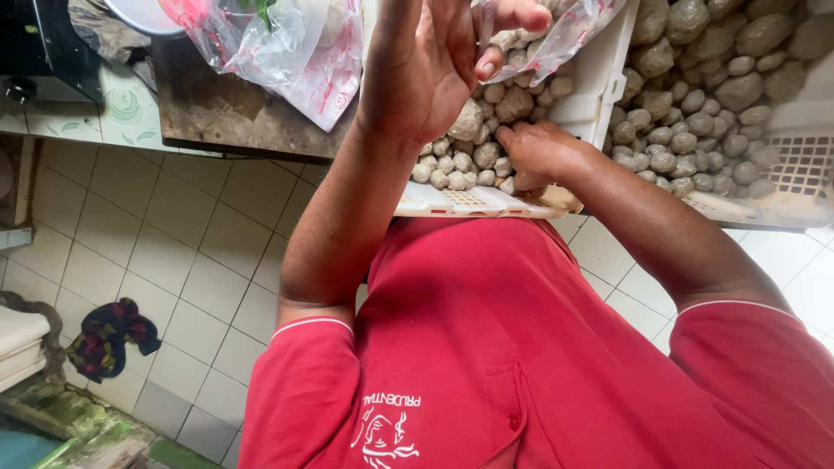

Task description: The person picks up small, round meatballs from a white crate and places them into a clear plastic bag. They continue to fill the bag by hand, occasionally adjusting the bag's opening, until the bag is full.

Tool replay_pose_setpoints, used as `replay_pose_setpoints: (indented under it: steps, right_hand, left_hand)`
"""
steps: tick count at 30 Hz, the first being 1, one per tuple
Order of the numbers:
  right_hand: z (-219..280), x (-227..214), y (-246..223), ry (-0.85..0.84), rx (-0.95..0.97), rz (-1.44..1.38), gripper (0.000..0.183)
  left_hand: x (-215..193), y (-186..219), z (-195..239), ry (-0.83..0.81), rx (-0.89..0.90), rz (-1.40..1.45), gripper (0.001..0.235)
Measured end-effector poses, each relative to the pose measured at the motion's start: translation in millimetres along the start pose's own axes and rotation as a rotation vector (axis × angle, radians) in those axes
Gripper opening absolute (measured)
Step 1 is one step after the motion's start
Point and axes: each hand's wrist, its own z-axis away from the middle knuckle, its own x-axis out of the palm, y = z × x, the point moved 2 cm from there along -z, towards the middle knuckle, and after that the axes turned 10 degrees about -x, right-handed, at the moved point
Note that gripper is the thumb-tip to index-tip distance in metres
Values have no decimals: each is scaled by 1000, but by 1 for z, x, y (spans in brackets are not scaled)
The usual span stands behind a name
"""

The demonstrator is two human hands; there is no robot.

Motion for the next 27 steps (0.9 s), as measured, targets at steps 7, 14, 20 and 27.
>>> replay_pose_setpoints:
  steps: [7, 14, 20, 27]
  right_hand:
    - [-3, 6, -1, 199, -160, -264, 52]
    - [11, -7, 13, -1, -94, -1539, 30]
    - [20, -14, 16, 103, -158, -1705, 32]
    - [6, -10, -15, 205, -393, -340, 30]
  left_hand:
    - [-6, 0, 3, 38, 11, -29, 81]
    - [-8, 6, 2, 76, 10, 13, 82]
    - [-7, 7, -1, 58, 10, 40, 80]
    - [-15, 0, 0, 46, -9, 49, 78]
